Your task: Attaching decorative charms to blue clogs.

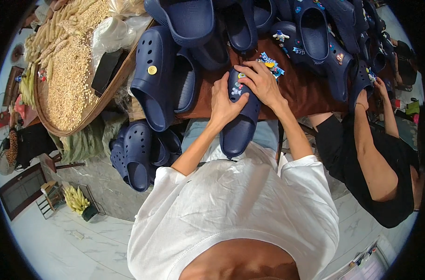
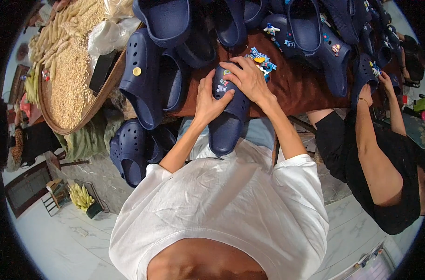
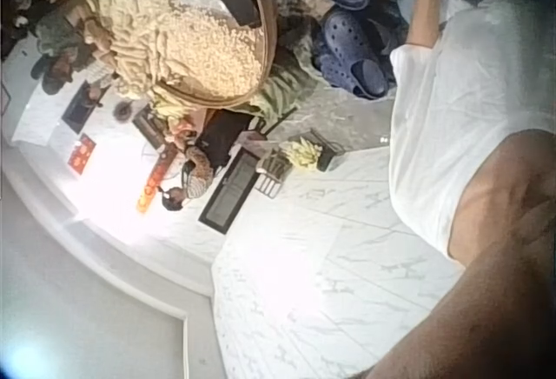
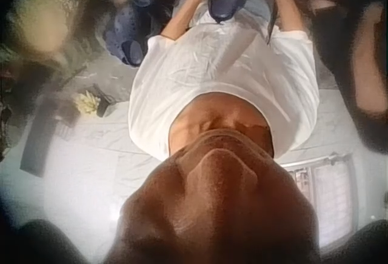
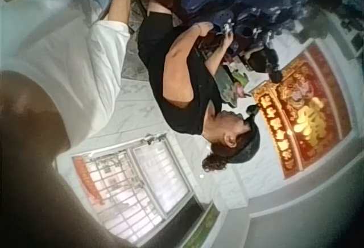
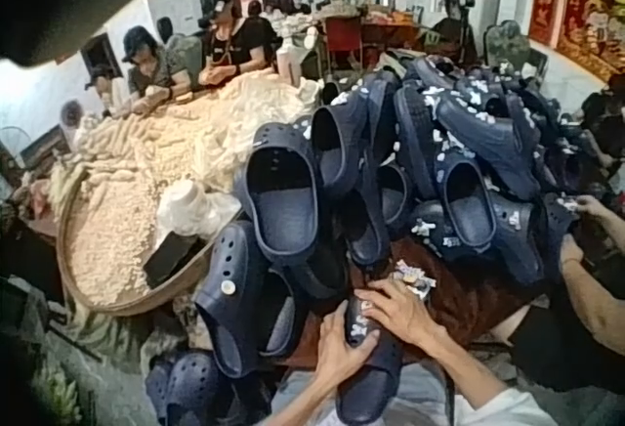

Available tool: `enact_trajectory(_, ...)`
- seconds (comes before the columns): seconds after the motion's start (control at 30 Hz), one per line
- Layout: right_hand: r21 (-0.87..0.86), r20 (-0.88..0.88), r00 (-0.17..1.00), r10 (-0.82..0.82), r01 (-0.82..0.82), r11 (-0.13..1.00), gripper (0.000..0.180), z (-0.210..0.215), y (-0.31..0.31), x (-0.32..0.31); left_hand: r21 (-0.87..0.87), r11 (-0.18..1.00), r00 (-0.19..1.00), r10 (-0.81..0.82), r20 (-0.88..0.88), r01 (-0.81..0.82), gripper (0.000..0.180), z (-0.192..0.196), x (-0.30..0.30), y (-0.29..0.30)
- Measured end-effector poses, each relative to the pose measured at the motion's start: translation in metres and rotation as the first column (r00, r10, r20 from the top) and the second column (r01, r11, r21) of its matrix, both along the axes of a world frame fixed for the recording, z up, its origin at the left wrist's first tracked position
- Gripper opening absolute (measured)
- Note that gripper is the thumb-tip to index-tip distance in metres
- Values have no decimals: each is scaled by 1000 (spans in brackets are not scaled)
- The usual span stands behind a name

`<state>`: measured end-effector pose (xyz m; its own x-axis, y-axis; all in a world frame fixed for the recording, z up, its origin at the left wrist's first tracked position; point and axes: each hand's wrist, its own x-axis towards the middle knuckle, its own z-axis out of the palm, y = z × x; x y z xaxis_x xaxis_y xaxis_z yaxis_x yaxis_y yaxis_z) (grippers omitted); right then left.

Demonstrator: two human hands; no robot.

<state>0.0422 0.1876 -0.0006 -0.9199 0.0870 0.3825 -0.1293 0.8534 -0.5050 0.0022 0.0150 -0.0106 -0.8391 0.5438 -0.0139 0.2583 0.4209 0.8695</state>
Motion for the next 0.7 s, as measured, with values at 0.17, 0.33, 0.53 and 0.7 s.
enact_trajectory(0.17,-176,-59,989,-133,121,977,23,-4,12,-11,27,999,998,-29,-53,30,86,1,4,1)
enact_trajectory(0.33,-311,-6,946,-324,306,900,21,-15,18,-4,20,1000,1000,-1,29,1,85,1,3,-1)
enact_trajectory(0.53,-34,-47,934,-354,352,935,26,2,31,9,30,1000,1000,2,15,-3,86,1,3,1)
enact_trajectory(0.7,-99,21,1000,-22,24,995,29,18,3,16,77,997,998,-15,68,9,89,-6,1,-4)
